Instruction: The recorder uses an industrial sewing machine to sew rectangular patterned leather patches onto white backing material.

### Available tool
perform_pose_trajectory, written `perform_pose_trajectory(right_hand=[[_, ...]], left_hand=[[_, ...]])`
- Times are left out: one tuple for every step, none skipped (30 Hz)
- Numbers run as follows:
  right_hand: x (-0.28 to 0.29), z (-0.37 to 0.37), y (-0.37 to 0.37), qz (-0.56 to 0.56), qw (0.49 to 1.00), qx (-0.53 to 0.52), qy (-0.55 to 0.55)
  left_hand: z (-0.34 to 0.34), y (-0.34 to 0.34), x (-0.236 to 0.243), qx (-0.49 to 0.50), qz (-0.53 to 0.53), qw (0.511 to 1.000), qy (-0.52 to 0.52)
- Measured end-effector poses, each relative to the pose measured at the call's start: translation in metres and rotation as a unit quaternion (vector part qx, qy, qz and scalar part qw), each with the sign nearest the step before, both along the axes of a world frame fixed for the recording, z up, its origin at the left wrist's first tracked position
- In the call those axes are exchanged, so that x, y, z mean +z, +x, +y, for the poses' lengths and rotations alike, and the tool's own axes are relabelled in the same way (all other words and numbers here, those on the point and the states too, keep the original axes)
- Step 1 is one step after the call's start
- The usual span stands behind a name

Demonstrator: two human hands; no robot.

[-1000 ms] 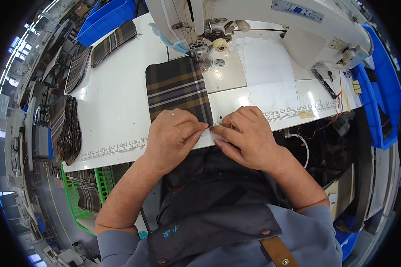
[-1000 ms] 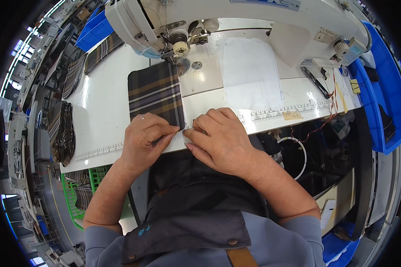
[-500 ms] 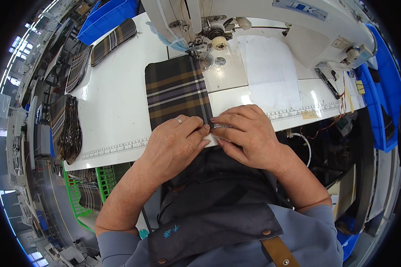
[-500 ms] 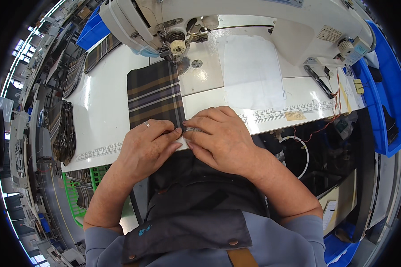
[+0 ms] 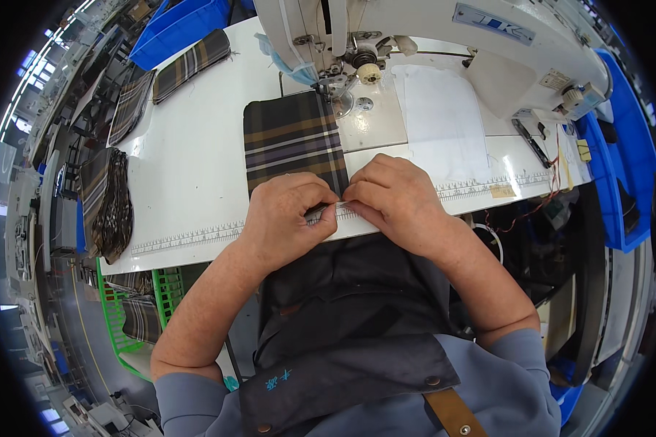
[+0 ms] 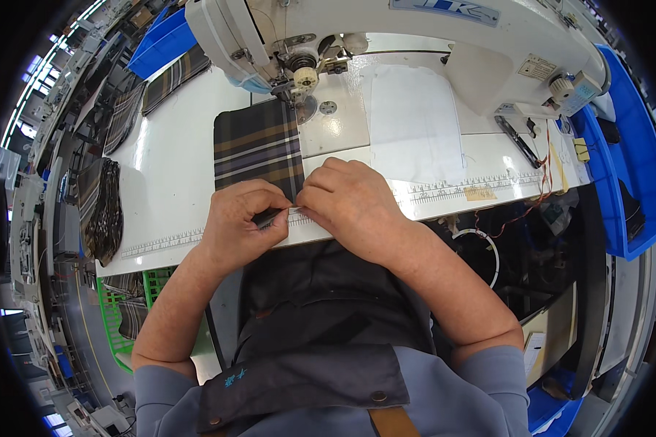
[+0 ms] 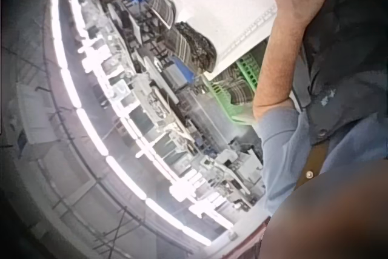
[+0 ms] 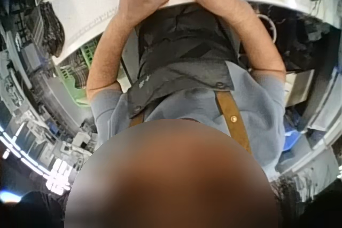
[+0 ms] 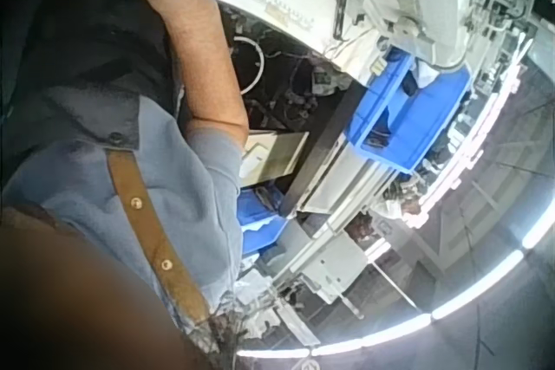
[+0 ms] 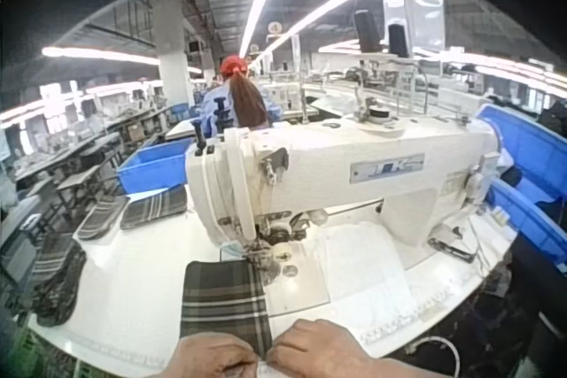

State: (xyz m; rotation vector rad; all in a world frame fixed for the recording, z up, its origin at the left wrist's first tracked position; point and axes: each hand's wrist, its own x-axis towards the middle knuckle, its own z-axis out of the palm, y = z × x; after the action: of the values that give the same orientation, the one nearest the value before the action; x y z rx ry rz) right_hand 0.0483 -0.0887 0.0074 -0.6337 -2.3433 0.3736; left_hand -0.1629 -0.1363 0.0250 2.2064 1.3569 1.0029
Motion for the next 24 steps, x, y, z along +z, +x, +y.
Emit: perform_pose_trajectory(right_hand=[[-0.002, 0.0, 0.0, -0.01, 0.999, 0.006, 0.038], [-0.003, 0.0, 0.0, -0.02, 0.997, 0.012, 0.076], [-0.005, -0.001, 0.001, -0.021, 0.997, 0.011, 0.077], [-0.006, -0.002, 0.0, -0.018, 0.996, 0.007, 0.086], [-0.006, -0.002, 0.0, -0.016, 0.995, 0.003, 0.095], [-0.004, -0.002, 0.0, -0.017, 0.995, 0.003, 0.098], [-0.001, -0.003, 0.0, -0.033, 0.994, 0.005, 0.108], [0.001, -0.003, -0.001, -0.05, 0.992, 0.007, 0.119], [0.003, -0.003, -0.001, -0.05, 0.991, 0.008, 0.121], [0.004, -0.003, 0.001, -0.056, 0.991, 0.015, 0.123], [0.005, -0.002, 0.002, -0.061, 0.99, 0.022, 0.125], [0.007, -0.002, 0.003, -0.061, 0.99, 0.023, 0.128], [0.009, -0.002, 0.005, -0.061, 0.991, 0.027, 0.119], [0.01, -0.002, 0.005, -0.061, 0.991, 0.031, 0.111], [0.01, -0.002, 0.004, -0.062, 0.991, 0.034, 0.113], [0.011, -0.001, 0.004, -0.056, 0.993, 0.033, 0.102], [0.012, 0.001, 0.004, -0.051, 0.994, 0.032, 0.09], [0.012, 0.004, 0.003, -0.052, 0.994, 0.036, 0.092], [0.009, 0.007, 0.002, -0.05, 0.994, 0.027, 0.094], [0.008, 0.01, 0.001, -0.047, 0.994, 0.018, 0.096], [0.009, 0.014, 0.0, -0.047, 0.994, 0.021, 0.098], [0.01, 0.019, -0.001, -0.049, 0.994, 0.021, 0.096], [0.01, 0.024, -0.002, -0.051, 0.994, 0.02, 0.093], [0.011, 0.028, -0.004, -0.051, 0.994, 0.019, 0.094]], left_hand=[[0.001, -0.003, 0.003, 0.0, -0.001, 1.0, 0.001], [0.002, -0.008, 0.009, -0.031, 0.029, 0.999, -0.022], [0.005, -0.011, 0.012, -0.061, 0.058, 0.995, -0.045], [0.009, -0.013, 0.013, -0.06, 0.058, 0.996, -0.042], [0.015, -0.014, 0.014, -0.071, 0.059, 0.995, -0.031], [0.019, -0.015, 0.015, -0.081, 0.06, 0.995, -0.019], [0.022, -0.016, 0.012, -0.081, 0.06, 0.995, -0.017], [0.025, -0.018, 0.006, -0.086, 0.118, 0.989, 0.002], [0.027, -0.02, 0.002, -0.091, 0.175, 0.98, 0.021], [0.028, -0.02, 0.001, -0.09, 0.175, 0.98, 0.023], [0.026, -0.019, -0.001, -0.082, 0.173, 0.981, 0.015], [0.025, -0.019, -0.003, -0.073, 0.171, 0.982, 0.007], [0.025, -0.019, -0.006, -0.071, 0.165, 0.984, 0.012], [0.025, -0.019, -0.006, -0.067, 0.164, 0.984, 0.014], [0.024, -0.02, -0.006, -0.068, 0.167, 0.984, 0.013], [0.024, -0.019, -0.006, -0.068, 0.169, 0.983, 0.013], [0.025, -0.017, -0.006, -0.063, 0.167, 0.984, 0.015], [0.028, -0.018, -0.007, -0.058, 0.165, 0.984, 0.017], [0.031, -0.019, -0.006, -0.06, 0.171, 0.983, 0.02], [0.034, -0.02, -0.006, -0.061, 0.176, 0.982, 0.022], [0.035, -0.02, -0.006, -0.058, 0.176, 0.982, 0.023], [0.038, -0.021, -0.006, -0.054, 0.172, 0.983, 0.023], [0.041, -0.022, -0.006, -0.05, 0.169, 0.984, 0.022], [0.043, -0.025, -0.007, -0.05, 0.169, 0.984, 0.023]])
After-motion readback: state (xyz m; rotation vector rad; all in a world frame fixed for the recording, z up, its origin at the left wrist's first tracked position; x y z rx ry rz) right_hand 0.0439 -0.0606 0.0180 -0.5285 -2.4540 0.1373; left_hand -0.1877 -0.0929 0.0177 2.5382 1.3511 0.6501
